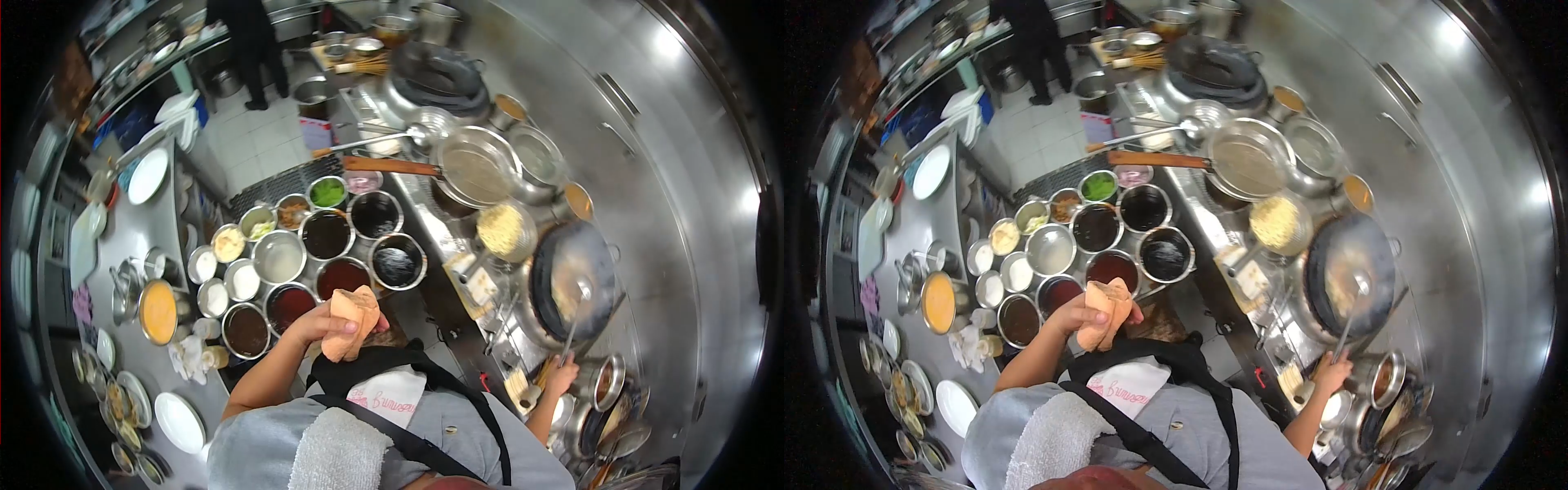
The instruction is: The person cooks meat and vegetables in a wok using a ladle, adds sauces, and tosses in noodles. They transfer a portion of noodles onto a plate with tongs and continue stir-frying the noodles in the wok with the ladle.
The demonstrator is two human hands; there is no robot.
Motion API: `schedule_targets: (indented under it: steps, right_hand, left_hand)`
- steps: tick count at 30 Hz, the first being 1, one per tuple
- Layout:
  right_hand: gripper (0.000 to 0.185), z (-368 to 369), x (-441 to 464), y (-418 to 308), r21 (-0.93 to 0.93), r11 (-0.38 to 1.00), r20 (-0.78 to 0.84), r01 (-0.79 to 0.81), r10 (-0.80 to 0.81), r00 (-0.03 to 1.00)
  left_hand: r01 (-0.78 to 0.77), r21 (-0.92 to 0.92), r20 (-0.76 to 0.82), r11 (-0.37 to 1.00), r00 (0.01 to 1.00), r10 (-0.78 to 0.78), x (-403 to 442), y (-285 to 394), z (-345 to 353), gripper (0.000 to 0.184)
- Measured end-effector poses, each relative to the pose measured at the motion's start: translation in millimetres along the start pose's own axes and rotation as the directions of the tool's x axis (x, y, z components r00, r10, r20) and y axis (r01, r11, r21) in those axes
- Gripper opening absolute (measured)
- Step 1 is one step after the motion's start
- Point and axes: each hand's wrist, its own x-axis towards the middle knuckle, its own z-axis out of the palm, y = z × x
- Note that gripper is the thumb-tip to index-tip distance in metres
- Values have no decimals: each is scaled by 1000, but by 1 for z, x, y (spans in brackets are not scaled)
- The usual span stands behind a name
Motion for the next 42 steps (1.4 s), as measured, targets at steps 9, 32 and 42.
schedule_targets:
  steps: [9, 32, 42]
  right_hand:
    - [38, -60, -38, -438, 818, 463, 228, 342, -806, 546]
    - [33, 58, -127, -746, 689, 351, 79, 634, -906, 416]
    - [21, 58, -109, -686, 424, 64, 600, -903, -768, 227]
  left_hand:
    - [-177, -43, -287, 983, 945, 157, -100, 0, -65, 71]
    - [-395, -63, -679, 917, 690, 250, -190, -19, -80, 67]
    - [-252, -57, -542, 966, 821, 182, -155, -5, -83, 67]
